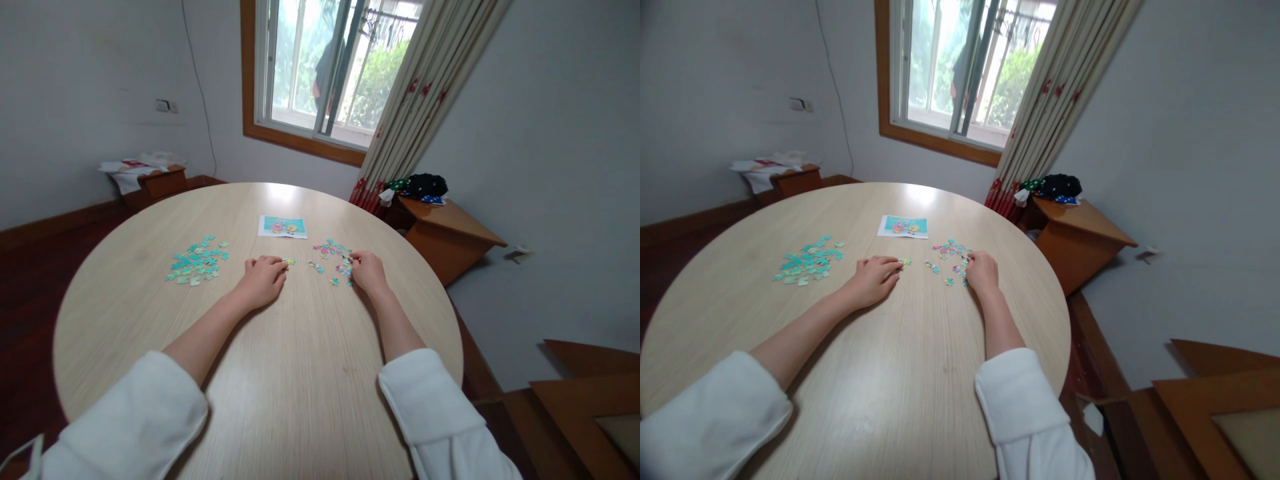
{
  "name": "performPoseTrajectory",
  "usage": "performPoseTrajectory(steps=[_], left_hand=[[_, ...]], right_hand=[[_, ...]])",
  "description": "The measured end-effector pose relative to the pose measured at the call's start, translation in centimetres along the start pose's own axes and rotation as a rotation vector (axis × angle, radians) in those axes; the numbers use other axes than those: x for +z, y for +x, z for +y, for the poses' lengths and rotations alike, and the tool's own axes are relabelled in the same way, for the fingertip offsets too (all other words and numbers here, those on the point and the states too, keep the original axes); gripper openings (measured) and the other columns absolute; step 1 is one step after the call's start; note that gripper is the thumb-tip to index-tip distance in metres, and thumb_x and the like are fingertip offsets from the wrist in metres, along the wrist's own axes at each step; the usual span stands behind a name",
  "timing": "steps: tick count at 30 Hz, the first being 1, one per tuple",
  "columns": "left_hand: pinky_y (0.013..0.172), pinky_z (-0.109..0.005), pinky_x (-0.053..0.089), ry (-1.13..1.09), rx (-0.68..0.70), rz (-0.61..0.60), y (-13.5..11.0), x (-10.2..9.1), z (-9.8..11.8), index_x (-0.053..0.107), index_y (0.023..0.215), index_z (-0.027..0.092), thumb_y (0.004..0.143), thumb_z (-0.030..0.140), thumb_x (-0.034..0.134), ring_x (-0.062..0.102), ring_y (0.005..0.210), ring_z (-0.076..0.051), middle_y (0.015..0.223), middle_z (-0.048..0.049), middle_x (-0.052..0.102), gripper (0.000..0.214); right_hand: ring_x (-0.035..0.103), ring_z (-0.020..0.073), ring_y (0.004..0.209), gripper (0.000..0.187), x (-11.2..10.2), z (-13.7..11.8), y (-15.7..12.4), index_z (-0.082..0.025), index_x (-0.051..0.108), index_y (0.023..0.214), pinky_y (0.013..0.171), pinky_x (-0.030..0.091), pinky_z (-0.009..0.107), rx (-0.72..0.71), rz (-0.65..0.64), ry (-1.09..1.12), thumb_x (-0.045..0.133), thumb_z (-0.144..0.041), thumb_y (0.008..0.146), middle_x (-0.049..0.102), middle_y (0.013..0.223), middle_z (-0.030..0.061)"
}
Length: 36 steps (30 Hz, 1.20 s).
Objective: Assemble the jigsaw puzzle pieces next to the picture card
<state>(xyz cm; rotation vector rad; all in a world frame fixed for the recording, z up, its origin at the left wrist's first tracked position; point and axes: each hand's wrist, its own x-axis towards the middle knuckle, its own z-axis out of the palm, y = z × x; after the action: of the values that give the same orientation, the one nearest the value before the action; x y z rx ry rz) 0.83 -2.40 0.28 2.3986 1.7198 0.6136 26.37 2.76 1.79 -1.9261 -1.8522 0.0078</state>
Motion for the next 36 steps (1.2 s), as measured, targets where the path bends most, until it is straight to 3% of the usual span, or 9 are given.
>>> performPoseTrajectory(steps=[9,16,22,36], left_hand=[[0.093,-0.047,0.033,0.006,0.006,-0.002,0.1,0.0,0.0,0.064,0.114,0.021,0.089,0.026,0.041,0.051,0.118,-0.028,0.126,-0.0115,0.061,0.034],[0.093,-0.047,0.033,-0.004,0.014,0.012,0.1,0.1,-0.2,0.064,0.113,0.021,0.088,0.026,0.042,0.052,0.117,-0.028,0.125,-0.0112,0.062,0.034],[0.093,-0.048,0.032,-0.011,0.018,0.003,0.1,0.0,-0.1,0.066,0.110,0.021,0.087,0.025,0.042,0.052,0.117,-0.029,0.125,-0.0115,0.063,0.034],[0.092,-0.042,0.040,-0.119,-0.047,0.118,0.3,-0.6,0.1,0.069,0.100,0.019,0.087,0.024,0.037,0.059,0.107,-0.025,0.112,-0.0102,0.068,0.035]], right_hand=[[0.066,0.0178,0.082,0.026,-0.6,0.0,0.0,-0.014,0.076,0.092,0.075,0.044,0.024,0.005,-0.065,0.073,0.055,-0.012,0.078,0.073,0.089,0.0096],[0.063,0.0171,0.077,0.020,-1.1,-0.9,-0.4,-0.015,0.075,0.086,0.068,0.042,0.025,-0.059,-0.169,0.103,0.069,-0.030,0.074,0.072,0.083,0.0073],[0.061,0.0162,0.074,0.014,-0.9,-1.1,-0.4,-0.017,0.074,0.081,0.066,0.041,0.025,-0.038,-0.224,0.088,0.068,-0.029,0.075,0.070,0.080,0.0052],[0.061,0.0155,0.083,0.012,-0.1,-1.3,-0.4,-0.020,0.071,0.083,0.081,0.041,0.029,-0.138,-0.216,0.107,0.060,-0.016,0.080,0.070,0.088,0.0039]])
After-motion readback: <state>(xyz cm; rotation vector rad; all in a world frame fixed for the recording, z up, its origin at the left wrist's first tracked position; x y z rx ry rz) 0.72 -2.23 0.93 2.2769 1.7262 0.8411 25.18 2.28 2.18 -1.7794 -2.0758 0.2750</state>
